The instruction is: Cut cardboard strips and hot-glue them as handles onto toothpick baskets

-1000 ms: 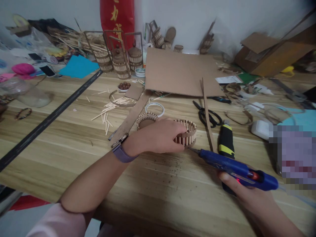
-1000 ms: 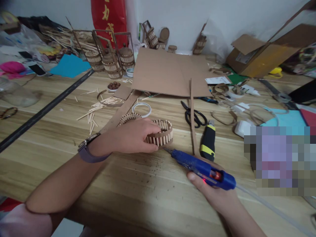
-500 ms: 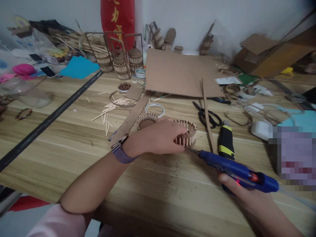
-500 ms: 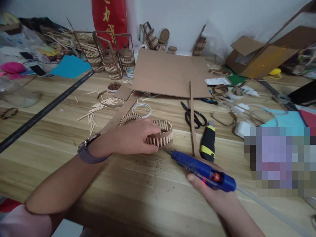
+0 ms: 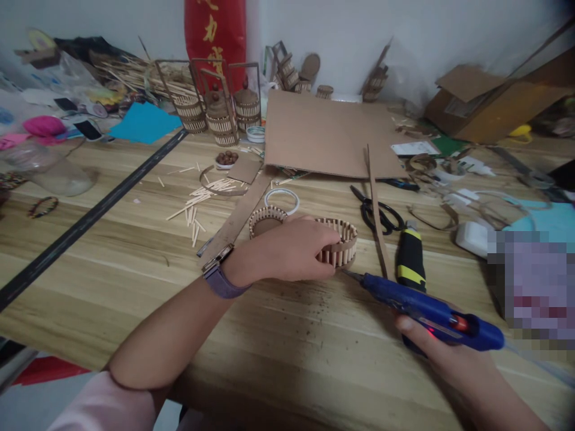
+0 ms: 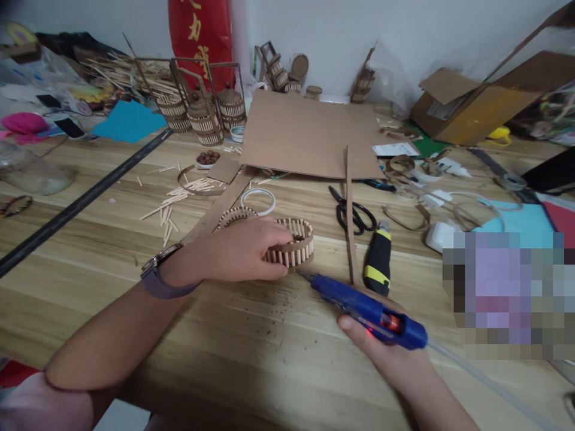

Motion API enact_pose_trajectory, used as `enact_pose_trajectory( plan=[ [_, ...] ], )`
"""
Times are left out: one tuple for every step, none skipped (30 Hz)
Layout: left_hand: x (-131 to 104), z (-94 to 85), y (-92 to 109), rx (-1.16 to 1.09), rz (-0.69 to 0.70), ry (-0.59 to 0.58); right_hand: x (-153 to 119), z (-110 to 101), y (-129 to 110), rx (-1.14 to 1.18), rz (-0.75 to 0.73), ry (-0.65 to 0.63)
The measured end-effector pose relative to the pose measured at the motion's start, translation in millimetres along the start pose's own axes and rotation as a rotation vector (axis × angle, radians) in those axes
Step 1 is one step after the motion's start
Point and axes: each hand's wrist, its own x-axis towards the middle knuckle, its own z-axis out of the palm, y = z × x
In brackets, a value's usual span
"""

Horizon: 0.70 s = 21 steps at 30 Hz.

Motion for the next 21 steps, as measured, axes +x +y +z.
enact_pose_trajectory(
  plan=[
    [-0.1,-0.2,0.0,0.005,0.002,0.000,0.1,0.3,0.4,0.001,-0.001,0.000],
    [-0.3,-0.4,0.0,0.010,0.005,-0.002,0.3,0.6,0.7,0.002,-0.002,0.000],
    [-0.3,-0.6,0.2,0.015,0.006,-0.002,0.6,0.9,0.8,0.005,-0.002,0.000],
    [-0.4,-0.8,0.4,0.021,0.004,-0.003,1.0,1.1,0.7,0.011,-0.003,-0.001],
    [-0.4,-1.0,0.8,0.028,0.001,-0.002,1.5,1.3,0.3,0.019,-0.006,-0.003],
    [-0.4,-1.2,1.1,0.033,-0.003,-0.004,2.2,1.4,-0.3,0.026,-0.013,-0.008],
    [-0.4,-1.4,1.6,0.039,-0.008,-0.005,3.0,1.3,-1.0,0.034,-0.024,-0.019],
    [-0.3,-1.6,2.0,0.043,-0.012,-0.009,3.8,1.1,-1.6,0.039,-0.040,-0.034],
    [-0.2,-1.8,2.3,0.046,-0.012,-0.012,4.6,0.8,-2.2,0.039,-0.057,-0.048],
    [-0.1,-1.9,2.5,0.049,-0.011,-0.014,5.1,0.4,-2.4,0.034,-0.072,-0.063],
    [-0.1,-1.9,2.7,0.051,-0.010,-0.016,5.3,0.0,-2.1,0.023,-0.081,-0.073],
    [0.0,-1.8,2.7,0.053,-0.009,-0.015,5.2,-0.4,-1.5,0.009,-0.088,-0.074],
    [0.0,-1.7,2.7,0.052,-0.008,-0.011,4.6,-0.6,-0.4,-0.008,-0.092,-0.069],
    [0.0,-1.6,2.6,0.049,-0.007,-0.008,3.6,-0.5,0.9,-0.023,-0.097,-0.060],
    [0.0,-1.4,2.4,0.043,-0.005,-0.004,2.4,-0.3,2.3,-0.036,-0.100,-0.048],
    [0.0,-1.3,2.3,0.036,-0.002,-0.003,1.1,0.2,3.7,-0.045,-0.102,-0.032],
    [0.0,-1.3,2.2,0.027,0.002,-0.002,-0.1,0.8,4.8,-0.049,-0.103,-0.011],
    [0.1,-1.2,2.1,0.019,0.005,-0.002,-0.8,1.3,5.6,-0.049,-0.104,0.011],
    [0.1,-1.1,2.1,0.012,0.005,-0.002,-1.0,1.5,5.9,-0.048,-0.107,0.027],
    [0.1,-1.0,2.1,0.007,0.005,-0.003,-0.5,1.3,5.9,-0.046,-0.112,0.033],
    [0.2,-0.9,2.0,0.003,0.005,-0.002,0.7,0.8,5.5,-0.045,-0.120,0.025]
  ],
)
